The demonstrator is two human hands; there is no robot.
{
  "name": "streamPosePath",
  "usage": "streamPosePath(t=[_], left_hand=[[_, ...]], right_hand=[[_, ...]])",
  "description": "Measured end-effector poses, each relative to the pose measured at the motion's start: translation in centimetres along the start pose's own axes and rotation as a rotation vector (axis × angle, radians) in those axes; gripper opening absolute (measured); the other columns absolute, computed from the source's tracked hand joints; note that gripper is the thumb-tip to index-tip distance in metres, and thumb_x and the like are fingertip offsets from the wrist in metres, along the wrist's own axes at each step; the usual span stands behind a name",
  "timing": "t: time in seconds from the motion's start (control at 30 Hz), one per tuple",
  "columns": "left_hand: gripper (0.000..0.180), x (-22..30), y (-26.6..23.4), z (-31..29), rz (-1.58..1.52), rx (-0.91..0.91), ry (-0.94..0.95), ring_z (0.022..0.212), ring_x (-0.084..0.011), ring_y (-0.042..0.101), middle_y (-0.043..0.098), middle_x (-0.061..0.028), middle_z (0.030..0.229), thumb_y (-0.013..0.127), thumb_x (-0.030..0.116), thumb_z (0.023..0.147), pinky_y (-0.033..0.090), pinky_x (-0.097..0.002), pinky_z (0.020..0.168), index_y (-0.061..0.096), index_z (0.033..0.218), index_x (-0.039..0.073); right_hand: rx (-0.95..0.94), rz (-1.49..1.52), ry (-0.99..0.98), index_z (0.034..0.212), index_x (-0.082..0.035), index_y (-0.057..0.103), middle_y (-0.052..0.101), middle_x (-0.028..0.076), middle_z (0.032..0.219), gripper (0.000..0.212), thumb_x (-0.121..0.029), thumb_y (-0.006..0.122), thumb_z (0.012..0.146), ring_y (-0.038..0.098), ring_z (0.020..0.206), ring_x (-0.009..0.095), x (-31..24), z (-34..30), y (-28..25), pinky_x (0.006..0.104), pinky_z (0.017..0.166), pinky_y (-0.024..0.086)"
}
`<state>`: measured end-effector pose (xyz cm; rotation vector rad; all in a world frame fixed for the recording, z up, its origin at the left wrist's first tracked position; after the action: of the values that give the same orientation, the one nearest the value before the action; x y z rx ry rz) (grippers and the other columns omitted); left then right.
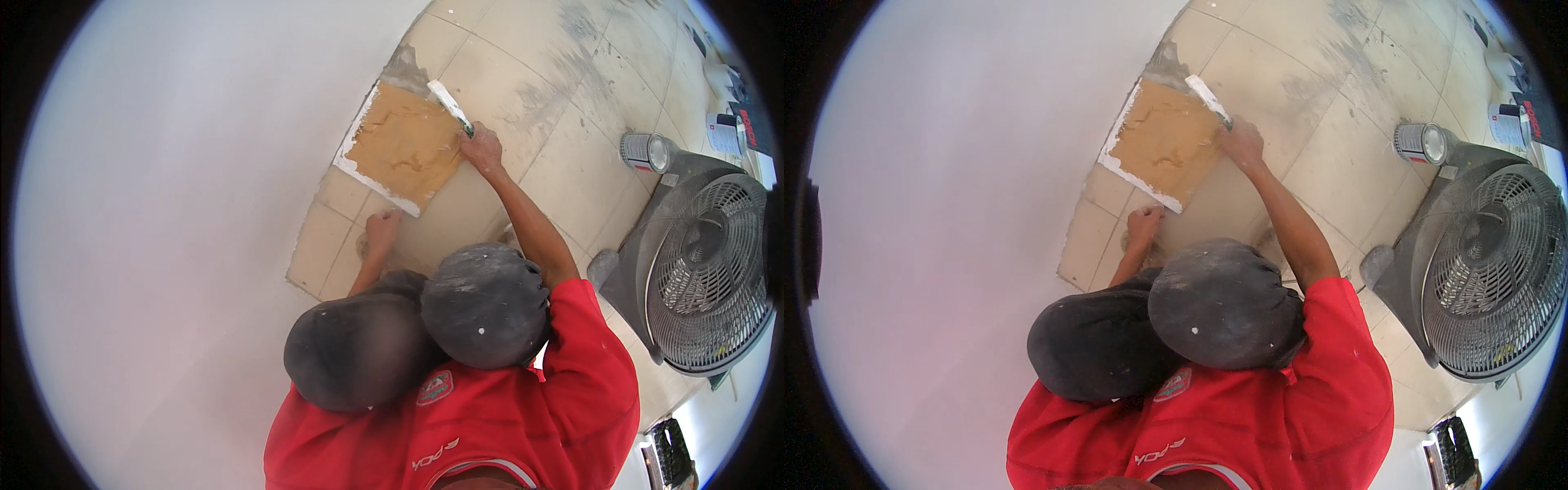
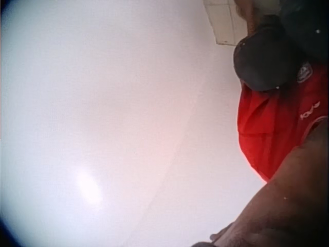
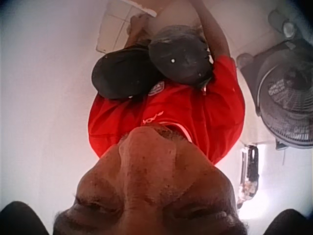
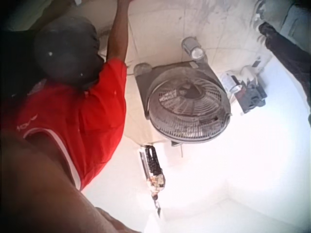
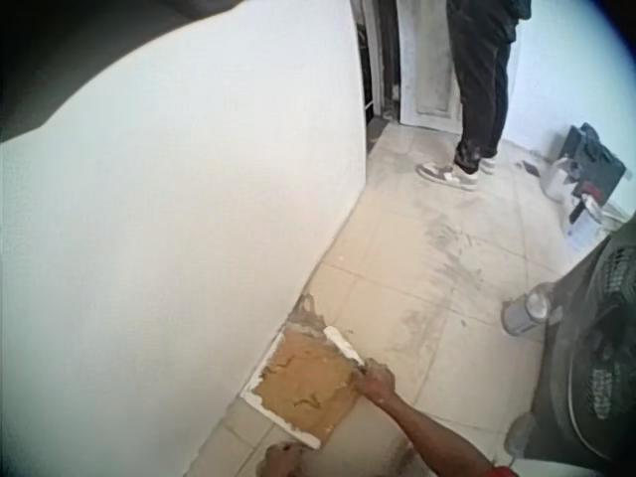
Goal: The person applies white plaster to a corner section of a tiled wall using a putty knife. They repeatedly scoop plaster from a bucket and spread it over the exposed area, smoothing the surface.
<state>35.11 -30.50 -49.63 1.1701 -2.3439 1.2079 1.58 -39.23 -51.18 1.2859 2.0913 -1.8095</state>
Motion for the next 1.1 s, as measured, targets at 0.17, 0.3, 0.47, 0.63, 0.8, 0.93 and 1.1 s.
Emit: streamPosePath(t=[0.17,0.3,0.47,0.63,0.8,0.93,1.1], left_hand=[[0.043,-1.3,-0.6,0.0,0.042,-0.005,0.018,0.086,-0.0326,0.074,0.076,-0.0216,0.089,0.067,0.038,0.089,0.054,-0.0405,0.082,0.077,0.096,-0.003],[0.046,-1.4,-0.6,-0.1,0.087,0.026,0.092,0.091,-0.0373,0.073,0.075,-0.0250,0.095,0.065,0.038,0.090,0.054,-0.0433,0.084,0.076,0.099,-0.005],[0.047,-1.3,-1.0,-1.1,0.113,0.038,0.073,0.092,-0.0385,0.073,0.075,-0.0260,0.096,0.063,0.036,0.092,0.053,-0.0447,0.085,0.074,0.102,-0.008],[0.048,-1.9,-1.7,-1.4,0.047,0.057,0.044,0.092,-0.0366,0.073,0.075,-0.0256,0.095,0.063,0.037,0.092,0.054,-0.0432,0.085,0.074,0.104,-0.008],[0.048,-1.8,-1.7,-0.9,0.016,0.107,0.045,0.095,-0.0367,0.073,0.075,-0.0251,0.099,0.063,0.038,0.093,0.054,-0.0436,0.087,0.074,0.107,-0.006],[0.044,-5.3,-2.4,-0.2,0.131,0.268,0.110,0.101,-0.0379,0.070,0.074,-0.0241,0.106,0.064,0.036,0.095,0.053,-0.0452,0.090,0.074,0.109,-0.004],[0.033,-9.7,0.7,0.7,0.315,0.154,0.580,0.095,-0.0372,0.068,0.073,-0.0204,0.098,0.062,0.027,0.096,0.053,-0.0466,0.087,0.073,0.105,-0.003]], right_hand=[[0.009,0.022,0.047,0.102,-0.005,0.068,0.072,0.026,0.094,0.040,-0.044,0.067,0.091,0.070,0.093,0.047,0.1,-0.1,0.5,0.0558,0.083,0.056],[0.038,0.037,0.074,0.099,-0.004,0.068,0.072,0.027,0.095,0.041,-0.044,0.066,0.091,0.070,0.094,0.047,0.4,0.2,0.5,0.0563,0.083,0.055],[0.065,0.036,0.078,0.097,-0.003,0.069,0.072,0.027,0.096,0.041,-0.043,0.066,0.091,0.069,0.096,0.047,0.6,0.5,0.3,0.0555,0.086,0.054],[0.032,0.093,0.129,0.099,-0.004,0.069,0.072,0.026,0.097,0.041,-0.043,0.065,0.091,0.069,0.097,0.046,-0.6,-0.3,0.7,0.0549,0.086,0.054],[0.082,0.080,0.114,0.105,-0.005,0.067,0.072,0.025,0.096,0.041,-0.044,0.065,0.091,0.070,0.095,0.044,-1.0,-0.1,0.7,0.0551,0.084,0.055],[-0.023,0.363,0.164,0.113,-0.007,0.062,0.072,0.022,0.091,0.043,-0.042,0.070,0.090,0.072,0.088,0.040,-0.4,-0.9,-0.6,0.0532,0.077,0.057],[0.109,0.073,-0.388,0.108,-0.004,0.062,0.071,0.021,0.091,0.035,-0.036,0.054,0.097,0.070,0.082,0.042,1.0,-4.6,-3.5,0.0547,0.073,0.055]])
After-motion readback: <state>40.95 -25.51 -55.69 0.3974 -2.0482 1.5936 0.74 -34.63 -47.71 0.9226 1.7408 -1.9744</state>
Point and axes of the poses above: each hand's wrist, its own z-axis towards the middle knuckle, its own y-axis out of the palm, x = y × z, the point moved 6 cm from there along z, towards the middle knuckle
